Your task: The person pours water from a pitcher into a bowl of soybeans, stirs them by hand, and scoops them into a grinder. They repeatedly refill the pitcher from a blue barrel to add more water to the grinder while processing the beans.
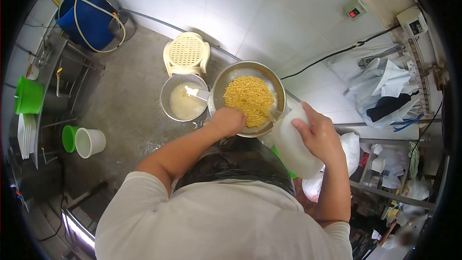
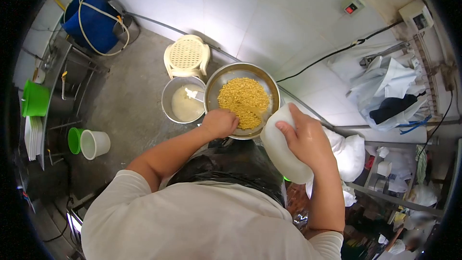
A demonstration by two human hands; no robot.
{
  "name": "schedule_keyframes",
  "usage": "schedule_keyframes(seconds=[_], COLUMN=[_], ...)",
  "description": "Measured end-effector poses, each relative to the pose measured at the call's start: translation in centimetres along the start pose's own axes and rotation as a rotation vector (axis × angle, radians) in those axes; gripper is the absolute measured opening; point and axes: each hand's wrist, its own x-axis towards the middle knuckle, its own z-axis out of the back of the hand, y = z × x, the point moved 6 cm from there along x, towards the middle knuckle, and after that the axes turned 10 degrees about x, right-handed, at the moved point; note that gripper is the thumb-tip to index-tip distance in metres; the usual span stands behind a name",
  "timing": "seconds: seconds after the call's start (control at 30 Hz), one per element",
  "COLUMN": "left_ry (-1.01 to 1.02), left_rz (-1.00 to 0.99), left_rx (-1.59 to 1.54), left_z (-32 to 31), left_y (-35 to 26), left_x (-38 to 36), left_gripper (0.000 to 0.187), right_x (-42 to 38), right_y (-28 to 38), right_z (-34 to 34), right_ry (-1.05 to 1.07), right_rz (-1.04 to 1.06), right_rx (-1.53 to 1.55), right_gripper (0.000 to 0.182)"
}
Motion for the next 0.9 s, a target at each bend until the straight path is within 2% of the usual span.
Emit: schedule_keyframes(seconds=[0.1,0.4,0.9], left_ry=[-0.016,0.023,-0.011], left_rz=[-0.002,0.001,-0.041], left_rx=[0.004,0.024,0.015], left_z=[0.0,0.0,-0.5], left_y=[0.0,-0.1,0.1], left_x=[0.0,0.1,0.2], left_gripper=[0.038,0.039,0.039], right_x=[-0.1,-0.1,1.3], right_y=[-0.1,-0.2,0.3], right_z=[0.0,0.0,0.8], right_ry=[0.021,0.007,0.048], right_rz=[-0.062,-0.001,-0.099], right_rx=[0.055,0.044,-0.093], right_gripper=[0.06,0.059,0.058])
